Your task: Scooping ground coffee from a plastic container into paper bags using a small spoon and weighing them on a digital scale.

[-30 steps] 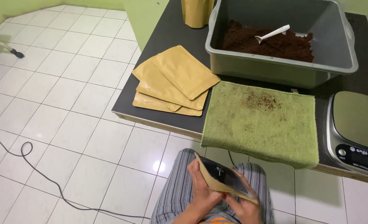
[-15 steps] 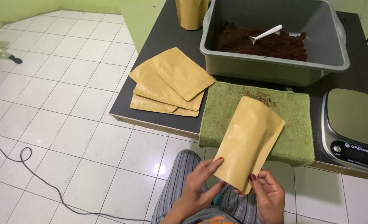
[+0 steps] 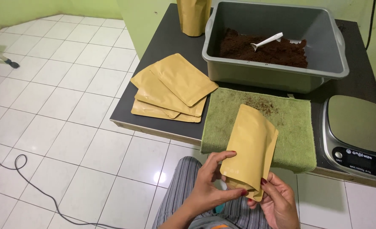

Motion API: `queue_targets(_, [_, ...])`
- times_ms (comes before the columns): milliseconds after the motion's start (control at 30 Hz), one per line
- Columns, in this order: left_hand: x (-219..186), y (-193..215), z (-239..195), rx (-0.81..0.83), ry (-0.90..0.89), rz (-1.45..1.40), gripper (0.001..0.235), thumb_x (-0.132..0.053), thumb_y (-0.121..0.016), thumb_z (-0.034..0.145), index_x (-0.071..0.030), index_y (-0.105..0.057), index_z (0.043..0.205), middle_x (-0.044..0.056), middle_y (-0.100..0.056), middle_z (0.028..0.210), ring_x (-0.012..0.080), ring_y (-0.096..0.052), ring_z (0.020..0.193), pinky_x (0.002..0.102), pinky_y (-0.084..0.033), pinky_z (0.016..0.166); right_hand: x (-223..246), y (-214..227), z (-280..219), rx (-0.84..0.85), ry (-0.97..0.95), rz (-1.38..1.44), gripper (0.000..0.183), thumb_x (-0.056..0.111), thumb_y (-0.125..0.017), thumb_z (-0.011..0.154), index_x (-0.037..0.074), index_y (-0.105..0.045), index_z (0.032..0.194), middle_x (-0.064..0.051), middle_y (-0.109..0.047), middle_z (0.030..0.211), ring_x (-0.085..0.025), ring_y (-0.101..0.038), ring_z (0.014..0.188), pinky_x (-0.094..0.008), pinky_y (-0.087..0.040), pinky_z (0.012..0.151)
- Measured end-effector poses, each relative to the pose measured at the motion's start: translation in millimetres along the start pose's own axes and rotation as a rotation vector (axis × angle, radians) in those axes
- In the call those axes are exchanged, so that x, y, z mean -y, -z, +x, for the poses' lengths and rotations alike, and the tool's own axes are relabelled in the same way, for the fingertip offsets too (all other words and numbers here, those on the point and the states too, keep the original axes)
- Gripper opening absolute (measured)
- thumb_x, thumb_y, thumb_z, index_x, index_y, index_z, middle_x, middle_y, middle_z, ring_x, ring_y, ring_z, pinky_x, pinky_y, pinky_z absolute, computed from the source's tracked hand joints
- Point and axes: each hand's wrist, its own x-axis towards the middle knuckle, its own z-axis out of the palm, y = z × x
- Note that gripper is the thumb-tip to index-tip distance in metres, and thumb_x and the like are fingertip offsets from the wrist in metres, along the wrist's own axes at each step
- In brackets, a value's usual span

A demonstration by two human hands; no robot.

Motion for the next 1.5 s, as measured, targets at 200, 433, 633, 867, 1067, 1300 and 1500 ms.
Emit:
queue_targets(200, [2,-3,1,-0.073,0.017,-0.009,0.067,-0.033,-0.087,0.076,-0.016,-0.058,0.135,0.007,-0.060,0.121,0.0126,-0.058,0.097,0.023,-0.048,0.064,4,-6,-1,0.034,0.028,-0.003,0.016,0.010,-0.064,0.094,-0.006,-0.063,0.094,-0.026,-0.073,0.071,-0.031,-0.062,0.039,-0.043,-0.052,0.034])
queue_targets(433, [11,-3,-1,-0.169,0.032,-0.081,0.062,-0.025,-0.090,0.075,-0.011,-0.061,0.129,0.009,-0.064,0.122,0.0139,-0.061,0.096,0.023,-0.053,0.061,6,-13,-2,0.030,0.032,-0.052,0.017,0.008,-0.063,0.094,-0.008,-0.062,0.094,-0.030,-0.076,0.081,-0.034,-0.066,0.043,-0.044,-0.056,0.036])
queue_targets(633, [17,0,-4,-0.226,0.076,-0.059,0.055,-0.021,-0.087,0.074,-0.015,-0.065,0.124,0.005,-0.067,0.124,0.0124,-0.060,0.094,0.024,-0.047,0.062,3,-15,-5,0.012,0.088,-0.110,0.019,0.010,-0.065,0.092,-0.008,-0.062,0.087,-0.028,-0.075,0.080,-0.034,-0.067,0.048,-0.046,-0.062,0.039])
queue_targets(867, [-7,33,-2,0.094,0.014,0.167,0.107,-0.060,-0.078,0.074,-0.010,-0.032,0.157,0.016,-0.043,0.156,0.0316,-0.046,0.142,0.048,-0.043,0.112,20,-50,-33,-0.156,0.428,-0.514,0.015,0.009,-0.069,0.090,-0.002,-0.069,0.080,-0.015,-0.080,0.068,-0.019,-0.076,0.052,-0.023,-0.057,0.054])
queue_targets(1067, [0,19,-1,0.073,0.004,0.237,0.135,-0.071,-0.075,0.058,-0.007,-0.016,0.160,0.019,-0.028,0.166,0.0361,-0.031,0.153,0.053,-0.029,0.121,-20,-20,-14,-0.179,1.020,-1.210,0.015,0.022,-0.068,0.090,0.013,-0.064,0.079,-0.001,-0.061,0.068,-0.021,-0.049,0.051,-0.033,-0.040,0.053])
queue_targets(1300, [-13,2,15,0.108,-0.008,0.240,0.133,-0.072,-0.069,0.064,-0.008,-0.005,0.160,0.023,-0.021,0.167,0.0405,-0.028,0.151,0.068,-0.026,0.119,-3,-5,15,-0.016,1.498,-1.421,0.017,0.016,-0.064,0.095,0.000,-0.067,0.090,-0.006,-0.057,0.068,-0.023,-0.048,0.048,-0.040,-0.042,0.049])
queue_targets(1500, [-35,-20,42,-0.087,-0.307,0.282,0.129,-0.061,-0.072,0.069,0.007,-0.006,0.156,0.030,-0.021,0.165,0.0470,-0.024,0.155,0.063,-0.023,0.127,17,-4,33,0.023,1.607,-1.537,0.036,0.031,-0.053,0.095,0.006,-0.074,0.111,-0.014,-0.073,0.110,-0.037,-0.071,0.089,-0.051,-0.054,0.087])
